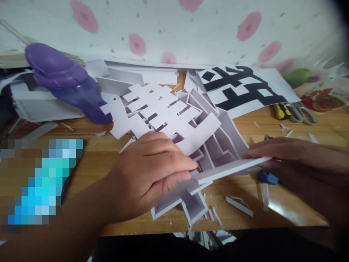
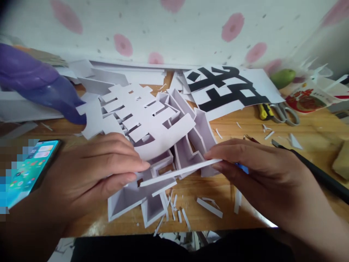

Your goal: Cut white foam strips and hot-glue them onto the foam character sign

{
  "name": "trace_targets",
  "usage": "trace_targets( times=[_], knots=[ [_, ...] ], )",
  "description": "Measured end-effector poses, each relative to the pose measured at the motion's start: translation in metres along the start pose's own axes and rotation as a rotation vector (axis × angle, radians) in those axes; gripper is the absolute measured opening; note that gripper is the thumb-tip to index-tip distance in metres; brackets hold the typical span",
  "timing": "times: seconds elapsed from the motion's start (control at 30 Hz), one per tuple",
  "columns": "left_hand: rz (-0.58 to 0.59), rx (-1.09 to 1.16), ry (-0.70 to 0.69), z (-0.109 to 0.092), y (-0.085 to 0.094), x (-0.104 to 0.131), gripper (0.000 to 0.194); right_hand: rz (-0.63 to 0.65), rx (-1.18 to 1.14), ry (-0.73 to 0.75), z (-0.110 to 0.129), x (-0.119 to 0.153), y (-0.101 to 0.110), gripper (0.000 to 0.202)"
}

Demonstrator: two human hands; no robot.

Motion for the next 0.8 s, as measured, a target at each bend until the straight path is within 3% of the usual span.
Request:
trace_targets(
  times=[0.1, 0.23, 0.43, 0.63, 0.8],
  knots=[
    [0.034, 0.023, 0.001, -0.002, -0.005, -0.002, 0.014, 0.052, -0.014, 0.083, 0.012, -0.005, -0.004, 0.013],
    [0.051, 0.006, -0.024, -0.006, -0.011, -0.003, 0.011, 0.058, -0.034, 0.069, 0.013, -0.007, -0.007, 0.014],
    [-0.024, -0.19, -0.053, -0.014, -0.01, -0.003, 0.006, 0.063, -0.067, 0.045, 0.01, -0.011, -0.012, 0.011],
    [0.004, -0.264, -0.023, -0.017, -0.01, -0.007, 0.004, 0.027, -0.161, 0.018, 0.002, -0.016, -0.016, 0.013],
    [-0.02, -0.417, -0.036, -0.028, -0.012, -0.011, 0.009, 0.006, -0.122, 0.105, 0.012, -0.015, -0.01, 0.022]
  ],
)
Point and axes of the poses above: each hand's wrist, its own x-axis away from the middle knuckle, its own y-axis out of the back of the hand, z = x × y, the point moved 8 cm from there along -x, towards the middle knuckle, and after that the axes turned 8 degrees about z, right-handed, at the moved point
